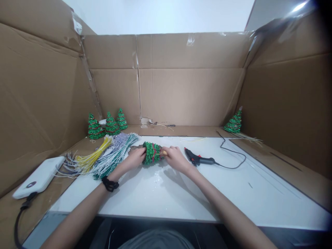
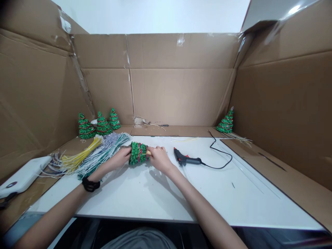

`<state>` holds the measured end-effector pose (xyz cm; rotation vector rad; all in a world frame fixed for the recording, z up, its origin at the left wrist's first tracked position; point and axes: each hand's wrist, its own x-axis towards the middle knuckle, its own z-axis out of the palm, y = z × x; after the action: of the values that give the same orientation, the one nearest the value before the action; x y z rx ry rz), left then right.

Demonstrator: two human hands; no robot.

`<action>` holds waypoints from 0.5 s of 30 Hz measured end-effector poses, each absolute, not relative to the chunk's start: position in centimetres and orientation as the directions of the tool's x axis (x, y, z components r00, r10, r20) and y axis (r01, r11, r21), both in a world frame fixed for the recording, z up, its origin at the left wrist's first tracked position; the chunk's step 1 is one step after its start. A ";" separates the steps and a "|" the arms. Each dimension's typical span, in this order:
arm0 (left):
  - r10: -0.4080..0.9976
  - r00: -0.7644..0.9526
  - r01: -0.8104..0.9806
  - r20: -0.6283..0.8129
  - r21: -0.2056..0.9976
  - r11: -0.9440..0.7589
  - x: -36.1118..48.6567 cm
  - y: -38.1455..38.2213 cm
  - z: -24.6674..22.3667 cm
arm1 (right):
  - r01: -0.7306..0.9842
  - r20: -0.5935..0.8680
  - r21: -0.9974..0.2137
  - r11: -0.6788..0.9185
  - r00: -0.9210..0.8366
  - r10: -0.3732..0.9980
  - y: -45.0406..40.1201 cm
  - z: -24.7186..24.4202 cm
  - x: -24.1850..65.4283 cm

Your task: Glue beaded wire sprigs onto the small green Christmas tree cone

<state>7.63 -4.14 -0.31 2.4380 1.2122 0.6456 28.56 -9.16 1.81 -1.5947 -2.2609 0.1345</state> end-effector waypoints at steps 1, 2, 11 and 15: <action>0.810 0.534 0.665 0.241 0.471 -0.579 7.6 -4.2 -0.3 | 0.885 0.227 -0.314 0.344 -0.282 0.932 -9.3 2.2 29.1; 0.807 0.541 0.674 0.237 0.451 -0.585 7.6 -4.2 -0.2 | 0.879 0.203 -0.349 0.325 -0.267 0.942 -9.4 2.6 29.7; 0.787 0.554 0.668 0.272 0.419 -0.615 7.9 -4.7 0.3 | 0.818 0.263 -0.417 0.396 -0.309 0.914 -8.9 1.1 28.5; 0.799 0.530 0.686 0.285 0.410 -0.601 8.0 -4.4 -0.1 | 0.844 0.291 -0.383 0.376 -0.276 0.916 -8.8 0.5 27.4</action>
<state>8.02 -4.36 -0.14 2.5223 1.2496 0.6600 27.37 -8.82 0.55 -1.5175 -2.1803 0.2092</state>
